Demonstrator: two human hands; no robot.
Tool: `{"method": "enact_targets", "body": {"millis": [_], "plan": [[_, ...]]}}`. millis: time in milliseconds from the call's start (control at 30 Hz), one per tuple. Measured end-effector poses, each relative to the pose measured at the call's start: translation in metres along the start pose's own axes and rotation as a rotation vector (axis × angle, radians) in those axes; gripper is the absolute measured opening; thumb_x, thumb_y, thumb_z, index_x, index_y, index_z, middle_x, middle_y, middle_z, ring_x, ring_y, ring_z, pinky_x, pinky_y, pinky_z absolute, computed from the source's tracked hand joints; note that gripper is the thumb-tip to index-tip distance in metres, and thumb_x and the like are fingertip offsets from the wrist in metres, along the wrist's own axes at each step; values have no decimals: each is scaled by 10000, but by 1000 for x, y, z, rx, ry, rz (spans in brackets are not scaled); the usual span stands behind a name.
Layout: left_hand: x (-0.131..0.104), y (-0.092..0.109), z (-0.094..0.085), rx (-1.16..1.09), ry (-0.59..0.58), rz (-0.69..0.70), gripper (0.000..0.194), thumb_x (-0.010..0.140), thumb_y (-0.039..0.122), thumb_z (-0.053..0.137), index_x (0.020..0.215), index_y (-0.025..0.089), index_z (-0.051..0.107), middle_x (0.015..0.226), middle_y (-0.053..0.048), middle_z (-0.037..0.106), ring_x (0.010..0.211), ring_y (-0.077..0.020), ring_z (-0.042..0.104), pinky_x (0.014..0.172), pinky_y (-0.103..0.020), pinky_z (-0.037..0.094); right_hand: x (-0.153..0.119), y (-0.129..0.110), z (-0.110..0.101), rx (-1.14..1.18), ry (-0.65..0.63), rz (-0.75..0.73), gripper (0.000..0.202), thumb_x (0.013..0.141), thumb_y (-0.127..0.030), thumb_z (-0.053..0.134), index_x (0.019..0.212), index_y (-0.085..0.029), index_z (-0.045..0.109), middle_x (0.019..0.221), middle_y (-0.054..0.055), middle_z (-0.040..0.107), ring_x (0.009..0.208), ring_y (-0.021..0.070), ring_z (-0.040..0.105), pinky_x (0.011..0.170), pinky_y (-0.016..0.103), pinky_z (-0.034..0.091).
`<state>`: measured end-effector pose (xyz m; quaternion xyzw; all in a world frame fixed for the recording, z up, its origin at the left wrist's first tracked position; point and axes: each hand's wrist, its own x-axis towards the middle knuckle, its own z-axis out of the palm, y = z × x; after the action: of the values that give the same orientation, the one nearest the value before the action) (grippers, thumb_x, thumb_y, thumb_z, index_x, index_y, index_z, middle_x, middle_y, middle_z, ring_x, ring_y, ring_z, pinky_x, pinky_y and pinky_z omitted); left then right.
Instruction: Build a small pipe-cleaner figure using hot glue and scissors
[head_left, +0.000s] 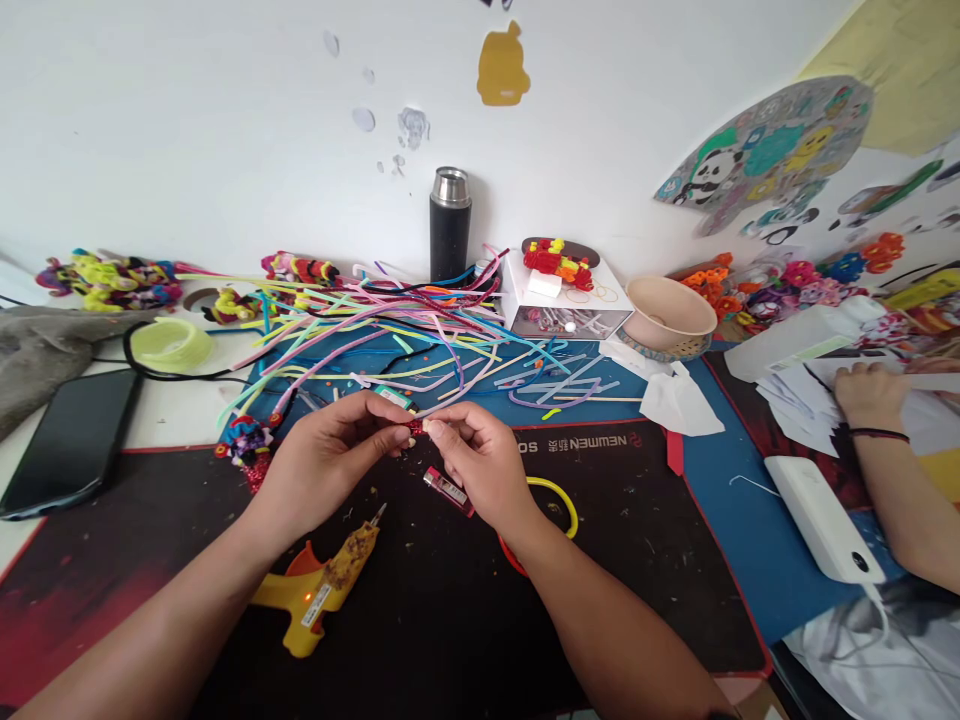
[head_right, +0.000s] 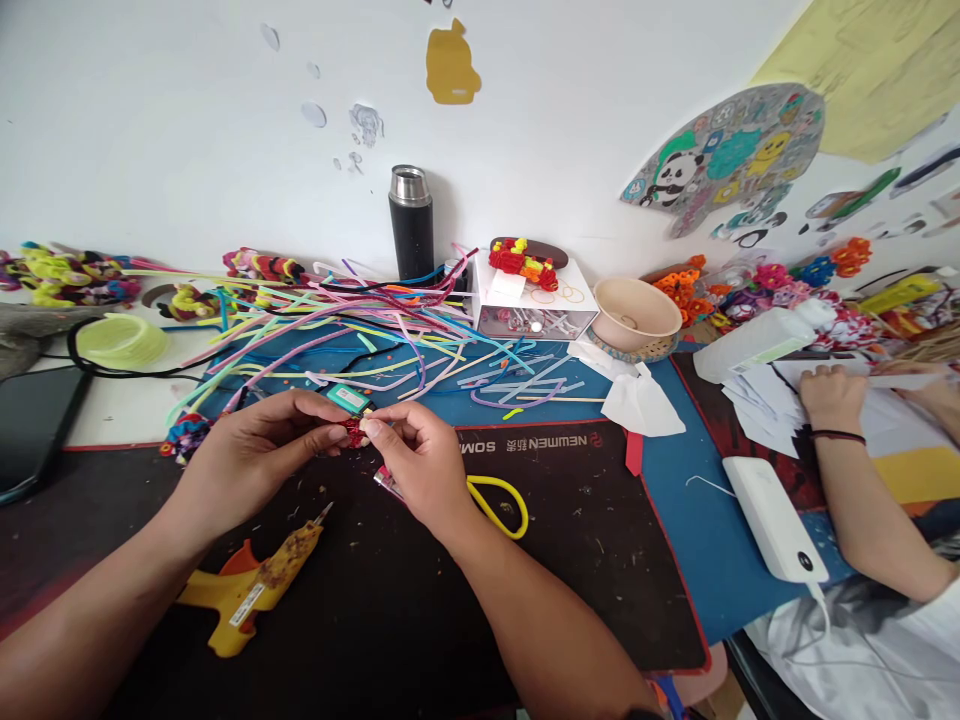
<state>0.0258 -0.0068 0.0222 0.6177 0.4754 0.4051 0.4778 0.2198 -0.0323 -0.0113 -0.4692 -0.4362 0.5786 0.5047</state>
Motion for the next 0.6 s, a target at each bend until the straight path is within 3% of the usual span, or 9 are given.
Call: {"method": "enact_targets", "body": {"millis": [600], "plan": [[0, -1, -2, 22, -22, -10, 248, 887, 501, 889, 939, 263, 845, 905, -66, 846, 831, -255, 772, 758, -309, 589, 0, 1, -1, -12, -2, 4, 297, 937, -533, 808, 955, -242, 752, 613, -56, 526, 542, 136, 495, 495, 261, 361]]}}
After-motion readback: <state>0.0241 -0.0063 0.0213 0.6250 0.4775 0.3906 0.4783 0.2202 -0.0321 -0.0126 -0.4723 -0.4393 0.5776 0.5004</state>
